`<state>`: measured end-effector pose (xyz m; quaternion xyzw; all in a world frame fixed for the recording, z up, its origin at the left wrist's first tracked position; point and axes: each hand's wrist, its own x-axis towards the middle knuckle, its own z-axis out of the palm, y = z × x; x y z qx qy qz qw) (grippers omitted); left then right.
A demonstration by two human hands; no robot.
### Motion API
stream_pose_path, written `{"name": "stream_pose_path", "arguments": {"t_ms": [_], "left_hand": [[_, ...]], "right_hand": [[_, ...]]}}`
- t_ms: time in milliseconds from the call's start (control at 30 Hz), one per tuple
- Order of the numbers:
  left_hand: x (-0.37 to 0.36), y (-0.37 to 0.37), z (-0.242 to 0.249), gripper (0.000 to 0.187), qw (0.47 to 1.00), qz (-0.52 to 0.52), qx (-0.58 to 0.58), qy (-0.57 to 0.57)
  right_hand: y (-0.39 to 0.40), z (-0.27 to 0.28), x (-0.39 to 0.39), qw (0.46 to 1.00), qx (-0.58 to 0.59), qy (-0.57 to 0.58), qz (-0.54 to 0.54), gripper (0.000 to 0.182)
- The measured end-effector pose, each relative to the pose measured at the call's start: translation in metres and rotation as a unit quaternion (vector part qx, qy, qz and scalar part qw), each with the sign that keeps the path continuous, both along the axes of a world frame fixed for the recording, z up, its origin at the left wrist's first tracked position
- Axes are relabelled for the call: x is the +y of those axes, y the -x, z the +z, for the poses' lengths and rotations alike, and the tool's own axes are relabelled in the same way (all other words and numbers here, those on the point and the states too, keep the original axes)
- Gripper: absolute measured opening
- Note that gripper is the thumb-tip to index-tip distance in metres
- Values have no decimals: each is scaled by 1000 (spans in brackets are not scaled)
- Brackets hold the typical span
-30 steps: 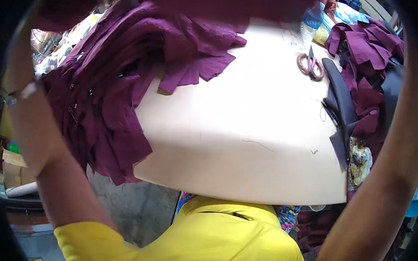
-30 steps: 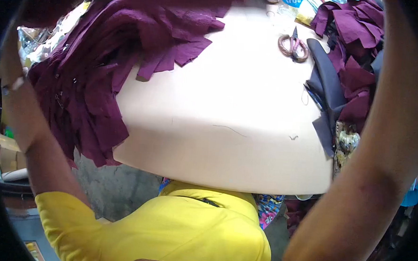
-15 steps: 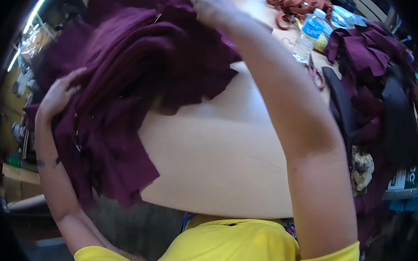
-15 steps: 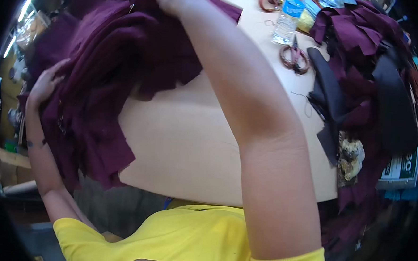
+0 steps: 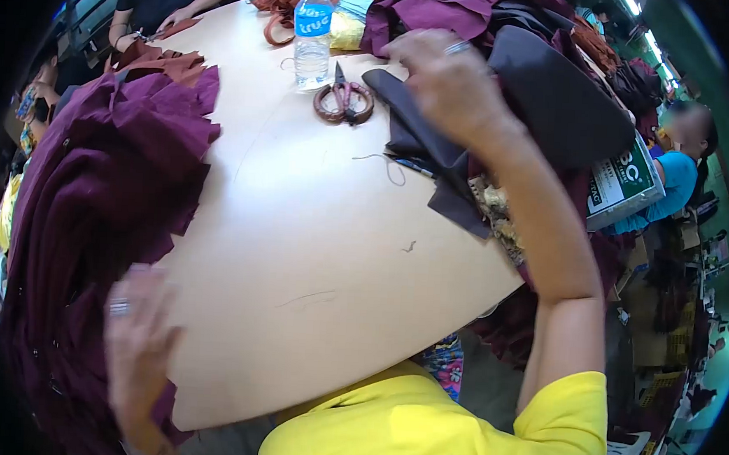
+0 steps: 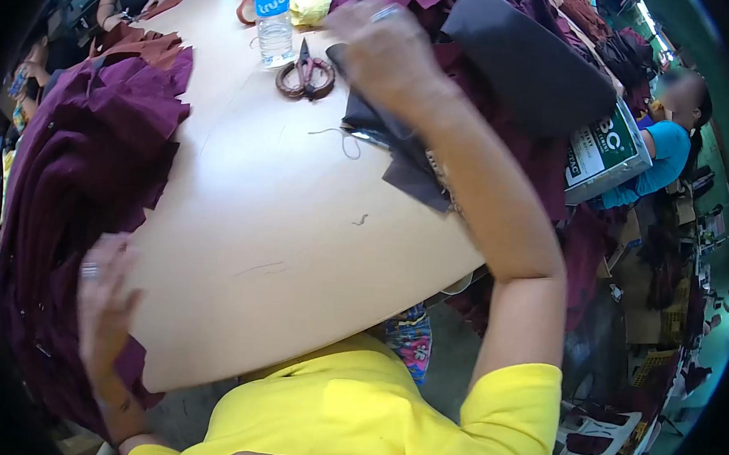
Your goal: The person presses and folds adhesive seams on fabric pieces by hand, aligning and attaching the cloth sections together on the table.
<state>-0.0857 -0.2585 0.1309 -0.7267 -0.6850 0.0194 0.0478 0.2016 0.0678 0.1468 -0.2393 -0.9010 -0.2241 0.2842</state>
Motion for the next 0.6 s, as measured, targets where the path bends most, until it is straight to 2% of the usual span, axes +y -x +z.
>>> {"name": "stream_pose_path", "arguments": {"t_ms": [33, 67, 100, 133, 167, 200, 233, 267, 300, 367, 433, 467, 533, 600], "left_hand": [[14, -14, -27, 45, 997, -8, -77, 21], [27, -26, -52, 46, 987, -16, -153, 42], [39, -35, -73, 47, 988, -42, -146, 30], [47, -42, -89, 49, 988, -69, -138, 21], [53, -51, -100, 49, 987, -70, -144, 5], [58, -60, -110, 48, 986, -70, -149, -12], [60, -64, -115, 48, 985, -70, -154, -27], [60, -63, -117, 47, 984, -68, -162, -28], [60, -61, -118, 47, 983, -65, -170, -27], [62, -60, -119, 46, 982, -58, -177, -26], [62, -60, -120, 45, 983, -49, -177, -22], [62, -60, -120, 45, 983, -50, -175, -25], [63, -60, -119, 46, 984, -52, -169, -34], [63, -61, -117, 46, 984, -47, -171, -29]], "right_hand": [[-23, 18, 16, 994, -8, 35, -104, 36], [-53, 32, 40, 996, 6, -26, -82, 39], [-87, 42, 79, 993, 0, -35, -110, 40], [-117, 52, 104, 990, 47, 45, -125, 40], [-149, 59, 138, 983, 70, 40, -166, 41], [-157, 73, 138, 945, 134, 149, -257, 41], [-188, 75, 174, 944, 166, 169, -230, 41], [-198, 77, 188, 934, 190, 148, -265, 41], [-208, 73, 219, 939, 200, 155, -231, 41], [-188, 68, 237, 951, 189, 133, -204, 44], [-122, 59, 211, 965, 151, 55, -209, 53], [-90, 48, 195, 975, 179, -8, -130, 35], [-76, 22, 229, 965, 82, -74, -236, 54], [-84, -17, 269, 955, 54, -8, -292, 49]]}}
